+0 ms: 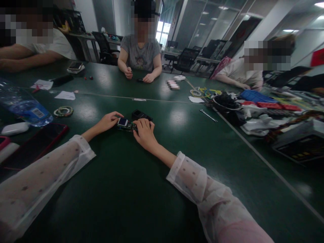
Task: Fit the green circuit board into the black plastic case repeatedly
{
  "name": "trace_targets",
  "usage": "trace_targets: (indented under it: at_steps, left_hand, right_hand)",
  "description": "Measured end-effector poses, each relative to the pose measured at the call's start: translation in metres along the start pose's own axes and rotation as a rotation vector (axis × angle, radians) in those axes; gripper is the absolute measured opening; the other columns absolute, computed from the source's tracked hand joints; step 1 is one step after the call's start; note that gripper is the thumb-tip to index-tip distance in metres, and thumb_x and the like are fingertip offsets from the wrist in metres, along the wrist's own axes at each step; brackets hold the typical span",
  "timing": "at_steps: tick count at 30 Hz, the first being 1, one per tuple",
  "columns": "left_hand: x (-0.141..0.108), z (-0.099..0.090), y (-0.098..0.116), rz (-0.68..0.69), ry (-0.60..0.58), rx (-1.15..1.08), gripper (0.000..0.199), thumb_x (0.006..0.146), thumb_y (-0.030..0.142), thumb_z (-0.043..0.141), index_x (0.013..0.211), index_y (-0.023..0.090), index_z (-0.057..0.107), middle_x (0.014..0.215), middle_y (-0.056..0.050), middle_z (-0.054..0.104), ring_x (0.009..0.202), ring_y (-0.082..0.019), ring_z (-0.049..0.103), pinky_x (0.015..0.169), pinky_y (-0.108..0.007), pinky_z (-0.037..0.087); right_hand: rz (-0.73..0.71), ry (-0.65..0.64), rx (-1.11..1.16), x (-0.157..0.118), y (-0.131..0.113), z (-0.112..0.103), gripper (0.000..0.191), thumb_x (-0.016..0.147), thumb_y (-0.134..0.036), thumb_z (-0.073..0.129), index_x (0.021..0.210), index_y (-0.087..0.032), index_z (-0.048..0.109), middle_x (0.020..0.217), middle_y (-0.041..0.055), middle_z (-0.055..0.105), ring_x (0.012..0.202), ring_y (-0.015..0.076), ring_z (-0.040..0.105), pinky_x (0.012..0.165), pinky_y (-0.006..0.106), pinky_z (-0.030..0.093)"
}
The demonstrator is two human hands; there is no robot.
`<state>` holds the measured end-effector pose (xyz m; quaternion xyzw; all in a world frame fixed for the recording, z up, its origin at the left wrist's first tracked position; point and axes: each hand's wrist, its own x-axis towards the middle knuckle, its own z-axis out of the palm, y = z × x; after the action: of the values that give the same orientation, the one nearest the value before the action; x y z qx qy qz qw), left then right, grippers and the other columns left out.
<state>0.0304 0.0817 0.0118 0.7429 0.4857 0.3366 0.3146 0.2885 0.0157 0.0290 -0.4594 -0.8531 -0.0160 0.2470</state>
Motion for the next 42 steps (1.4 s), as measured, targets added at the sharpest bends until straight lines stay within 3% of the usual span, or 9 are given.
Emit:
trace_targets:
  at_steps: [42]
  left_hand:
    - [-0.0020,-0.0008,0.0076,-0.003,0.015,0.079,0.025,0.095,0.027,0.057,0.116,0.019,0.068,0.088,-0.004,0.077,0.076,-0.019,0.069,0.070,-0.030,0.049]
  right_hand:
    - [-0.015,0.032,0.043,0.0000,0.0028,0.0034,0.033,0.092,-0.025,0.053,0.125,-0.022,0.053,0.129,0.0128,0.060,0.128,0.0324,0.049,0.103,0.047,0.032]
